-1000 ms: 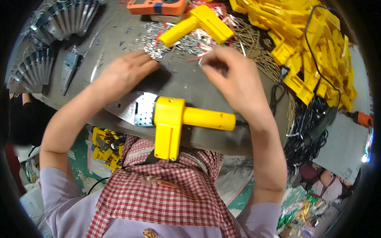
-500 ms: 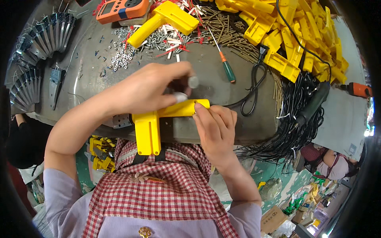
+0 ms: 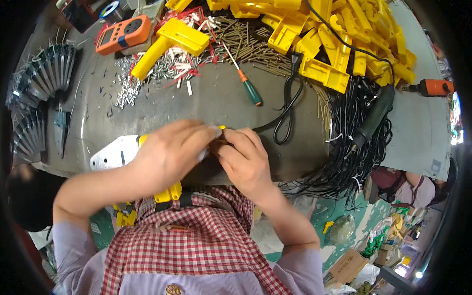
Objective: Assemble and screw components into internal parts of a yellow plastic housing using a power screwdriver.
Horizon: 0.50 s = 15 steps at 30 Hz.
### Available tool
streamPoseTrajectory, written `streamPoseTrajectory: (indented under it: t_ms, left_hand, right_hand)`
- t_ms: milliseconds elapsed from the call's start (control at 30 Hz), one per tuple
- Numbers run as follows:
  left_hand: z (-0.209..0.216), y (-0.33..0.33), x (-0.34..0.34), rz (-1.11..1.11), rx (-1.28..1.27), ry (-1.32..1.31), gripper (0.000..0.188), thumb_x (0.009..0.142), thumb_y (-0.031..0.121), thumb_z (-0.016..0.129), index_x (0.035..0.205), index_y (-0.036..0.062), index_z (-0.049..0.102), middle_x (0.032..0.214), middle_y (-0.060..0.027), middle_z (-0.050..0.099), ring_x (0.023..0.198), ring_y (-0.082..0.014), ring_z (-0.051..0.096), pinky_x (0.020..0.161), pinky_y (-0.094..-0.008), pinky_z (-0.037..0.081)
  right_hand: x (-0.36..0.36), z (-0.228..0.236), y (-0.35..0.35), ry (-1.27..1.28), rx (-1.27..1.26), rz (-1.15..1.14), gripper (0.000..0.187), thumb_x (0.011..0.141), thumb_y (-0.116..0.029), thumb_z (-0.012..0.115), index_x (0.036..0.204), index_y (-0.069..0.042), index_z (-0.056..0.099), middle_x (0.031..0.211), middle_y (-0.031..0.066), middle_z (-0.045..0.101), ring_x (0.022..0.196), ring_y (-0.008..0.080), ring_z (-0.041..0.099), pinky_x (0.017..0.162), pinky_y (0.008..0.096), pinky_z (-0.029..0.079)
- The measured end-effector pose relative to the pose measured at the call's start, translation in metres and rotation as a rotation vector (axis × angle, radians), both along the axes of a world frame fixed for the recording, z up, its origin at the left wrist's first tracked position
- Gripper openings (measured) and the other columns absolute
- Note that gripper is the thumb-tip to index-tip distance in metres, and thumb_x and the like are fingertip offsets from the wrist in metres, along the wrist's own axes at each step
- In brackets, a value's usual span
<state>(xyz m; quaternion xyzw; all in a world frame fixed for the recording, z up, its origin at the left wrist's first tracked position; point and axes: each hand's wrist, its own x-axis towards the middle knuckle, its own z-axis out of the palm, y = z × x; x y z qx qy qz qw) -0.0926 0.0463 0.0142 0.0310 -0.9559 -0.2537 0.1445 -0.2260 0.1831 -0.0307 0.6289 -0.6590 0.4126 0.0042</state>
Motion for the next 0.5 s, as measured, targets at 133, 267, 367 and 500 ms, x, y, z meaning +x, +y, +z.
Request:
streamPoseTrajectory:
  t_ms: [133, 267, 367, 500]
  left_hand:
    - [-0.012, 0.008, 0.007, 0.075, -0.06, 0.018, 0.057, 0.067, 0.005, 0.066, 0.122, -0.0019, 0.048, 0.107, -0.0171, 0.062, 0.097, -0.0313, 0.061, 0.084, -0.038, 0.05]
    - [-0.008, 0.004, -0.006, 0.05, -0.102, 0.039, 0.061, 0.067, 0.004, 0.067, 0.124, -0.0019, 0.046, 0.107, -0.0166, 0.062, 0.096, -0.031, 0.061, 0.082, -0.0384, 0.05]
    - [-0.004, -0.003, -0.011, 0.05, -0.077, -0.022, 0.051, 0.077, 0.007, 0.054, 0.126, -0.0034, 0.044, 0.108, -0.0201, 0.061, 0.097, -0.0308, 0.062, 0.085, -0.0376, 0.049]
    - [-0.001, -0.003, -0.008, 0.118, 0.161, -0.171, 0.058, 0.075, 0.009, 0.064, 0.129, 0.0015, 0.043, 0.102, -0.018, 0.063, 0.089, -0.0308, 0.064, 0.077, -0.0385, 0.051]
  right_hand:
    - [-0.062, 0.018, -0.029, -0.064, 0.162, -0.121, 0.01, 0.076, -0.006, 0.064, 0.084, 0.0, 0.061, 0.086, 0.0136, 0.061, 0.082, 0.0312, 0.058, 0.075, 0.0387, 0.047]
    - [-0.123, 0.013, -0.061, 0.418, 0.188, -0.273, 0.007, 0.077, -0.003, 0.058, 0.084, 0.0, 0.058, 0.085, 0.0137, 0.056, 0.084, 0.0313, 0.057, 0.073, 0.0399, 0.047]
    - [-0.124, 0.007, -0.077, 0.717, 0.423, -0.296, 0.009, 0.073, -0.001, 0.056, 0.082, -0.001, 0.055, 0.084, 0.0125, 0.056, 0.085, 0.0288, 0.059, 0.071, 0.0372, 0.05]
    - [-0.127, 0.007, -0.07, 0.547, 0.391, -0.268, 0.013, 0.073, -0.003, 0.058, 0.086, -0.002, 0.055, 0.085, 0.0134, 0.056, 0.085, 0.0299, 0.061, 0.067, 0.0399, 0.05]
